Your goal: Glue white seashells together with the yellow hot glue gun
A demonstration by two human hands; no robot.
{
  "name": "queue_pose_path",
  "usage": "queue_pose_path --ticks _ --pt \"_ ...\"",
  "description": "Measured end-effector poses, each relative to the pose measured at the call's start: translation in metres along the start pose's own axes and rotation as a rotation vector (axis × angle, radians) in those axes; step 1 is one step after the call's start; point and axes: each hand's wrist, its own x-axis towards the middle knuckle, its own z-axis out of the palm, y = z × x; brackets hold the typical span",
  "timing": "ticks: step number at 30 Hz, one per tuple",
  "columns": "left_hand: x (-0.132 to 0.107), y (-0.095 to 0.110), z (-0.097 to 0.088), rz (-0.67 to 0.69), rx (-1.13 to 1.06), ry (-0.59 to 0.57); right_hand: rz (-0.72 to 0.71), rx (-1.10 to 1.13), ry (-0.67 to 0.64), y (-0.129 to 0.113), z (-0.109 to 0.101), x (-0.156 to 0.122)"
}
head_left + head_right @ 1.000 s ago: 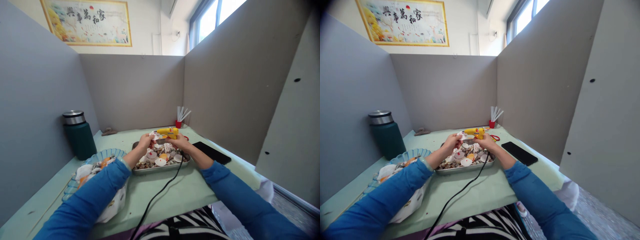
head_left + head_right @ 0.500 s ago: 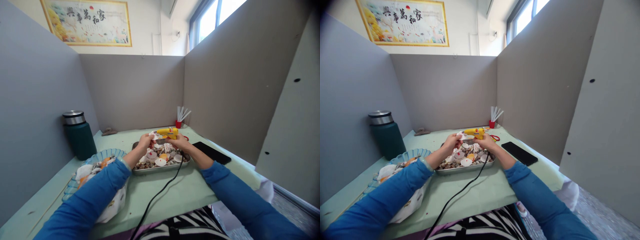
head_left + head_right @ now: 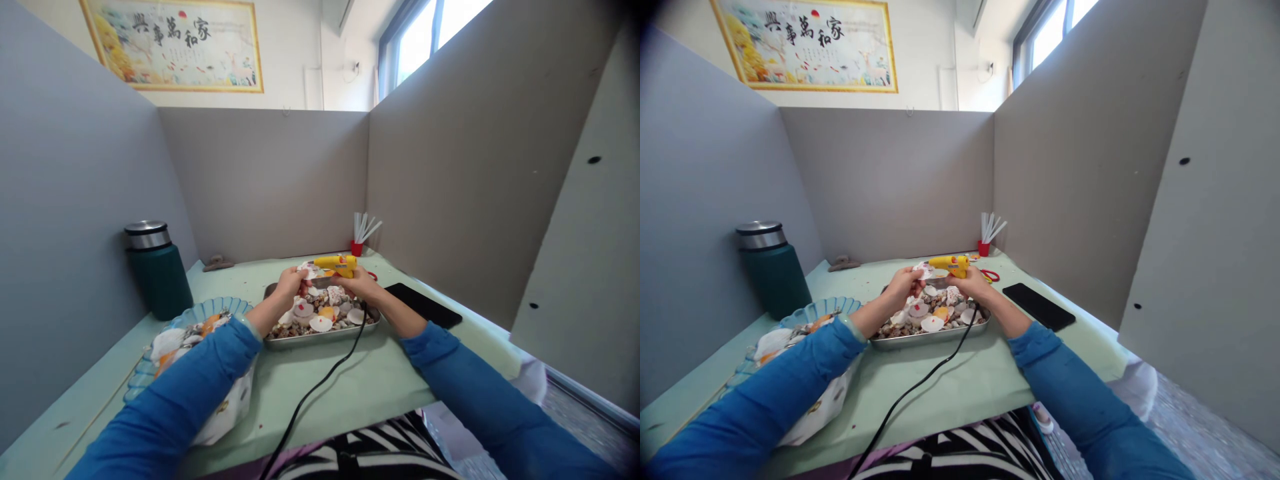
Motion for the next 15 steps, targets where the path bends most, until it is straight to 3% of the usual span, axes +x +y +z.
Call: queue_pose_path --ticks 15 --pt "0.0014 -0.0008 -0.0010 -0.008 -0.013 -0.004 0.000 -0.005 0.003 0.0003 0.0003 0.0004"
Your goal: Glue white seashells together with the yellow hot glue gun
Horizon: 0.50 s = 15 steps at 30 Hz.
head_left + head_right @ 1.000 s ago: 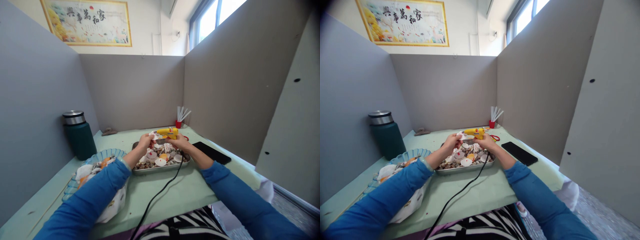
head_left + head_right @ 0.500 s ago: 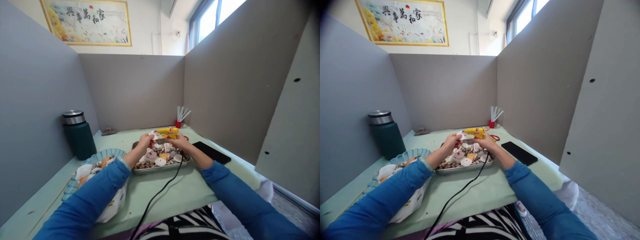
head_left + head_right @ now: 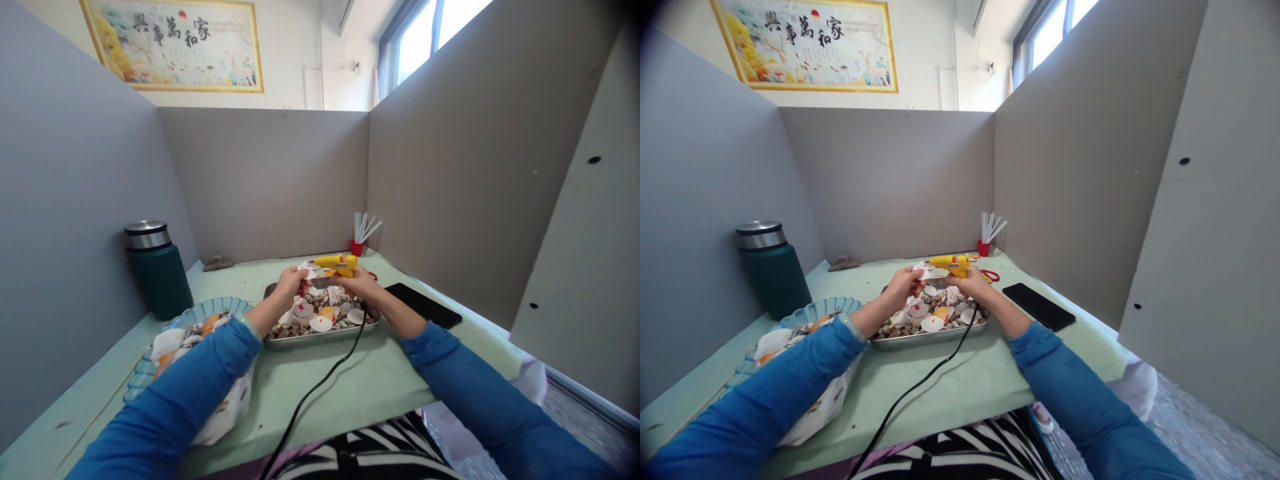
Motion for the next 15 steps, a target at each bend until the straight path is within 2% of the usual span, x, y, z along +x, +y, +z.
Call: queue_pose_path --ticks 15 --pt "0.0011 -0.0011 -0.0017 -0.026 -0.017 -0.028 0.007 0.016 0.003 -0.0032 0.0004 -0.0012"
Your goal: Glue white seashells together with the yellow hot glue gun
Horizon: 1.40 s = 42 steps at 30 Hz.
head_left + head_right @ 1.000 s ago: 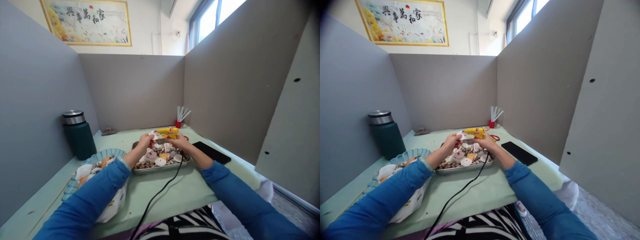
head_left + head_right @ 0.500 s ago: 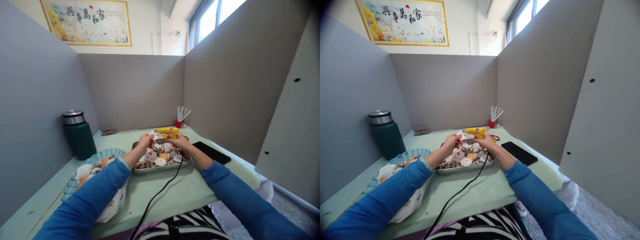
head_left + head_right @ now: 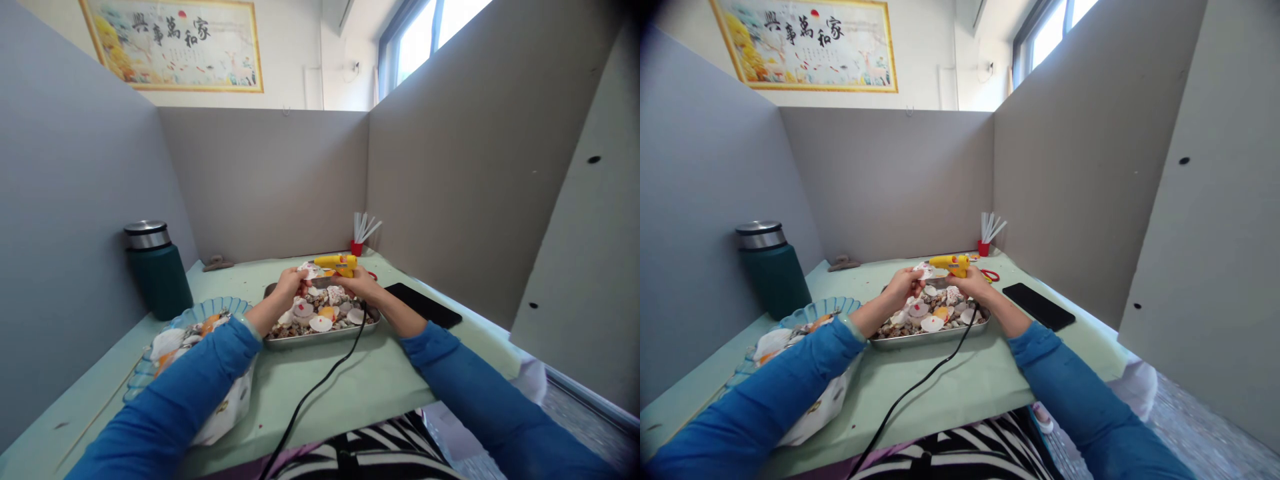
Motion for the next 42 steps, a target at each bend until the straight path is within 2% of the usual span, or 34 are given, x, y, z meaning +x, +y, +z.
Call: queue_pose_path --ticks 7,13,19,39,42 --pt "-0.0020 0.0024 0.0022 0.006 0.008 -0.012 -0.016 -0.001 -0.007 0.0008 -0.0002 -0.0001" --pt "0.0005 0.0007 0.0009 0.015 -0.007 0.021 -0.013 0.002 -0.024 0.0019 -0.0004 0.0002" --pt "-0.0002 0.0010 0.0013 0.011 0.011 0.002 -0.011 0.006 0.008 0.0014 -0.0005 0.0011" --pt "-0.0059 0.0039 0.0041 0.003 0.076 -0.052 -0.032 -0.029 -0.009 0.0067 -0.0005 0.0029" --pt "-0.0050 0.0036 0.0039 0.008 0.073 -0.028 -0.034 -0.026 -0.007 0.0069 -0.0004 0.0031"
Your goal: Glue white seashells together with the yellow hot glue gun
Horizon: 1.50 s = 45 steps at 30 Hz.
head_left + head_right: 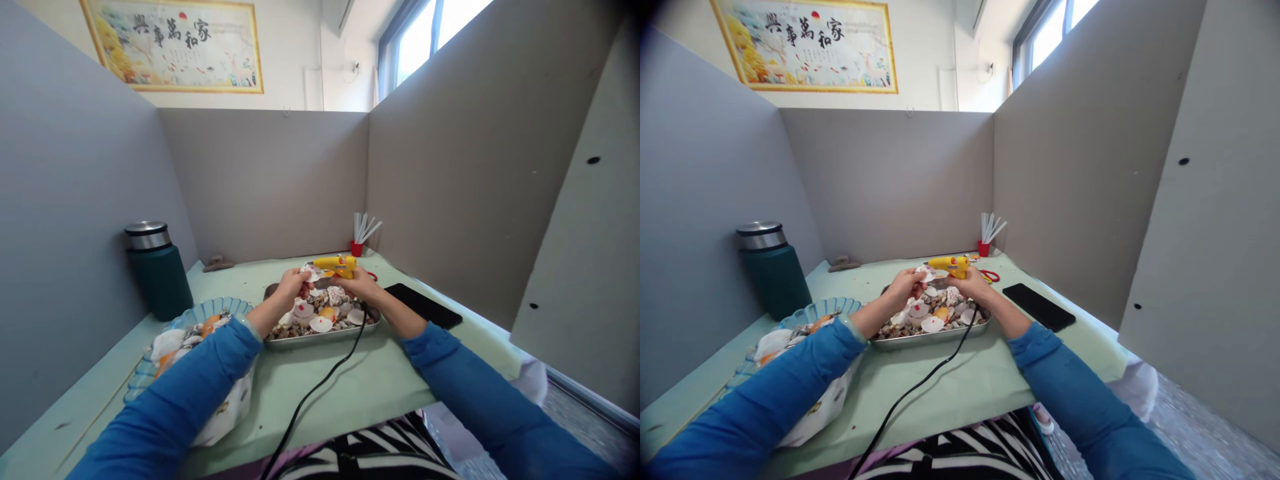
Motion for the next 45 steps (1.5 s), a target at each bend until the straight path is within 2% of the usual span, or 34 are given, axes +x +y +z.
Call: queue_pose_path --ticks 4,22,45 --pt "0.0014 -0.0007 -0.0006 -0.003 -0.017 0.036 0.008 0.003 0.011 -0.0001 -0.0002 -0.0001" --pt "-0.0004 -0.0008 -0.0007 0.000 0.000 -0.047 0.005 0.013 -0.020 -0.0048 0.0001 -0.0029" --pt "0.0033 -0.0039 -0.0015 0.016 -0.019 -0.008 -0.001 -0.008 -0.020 -0.0043 -0.0001 -0.0029"
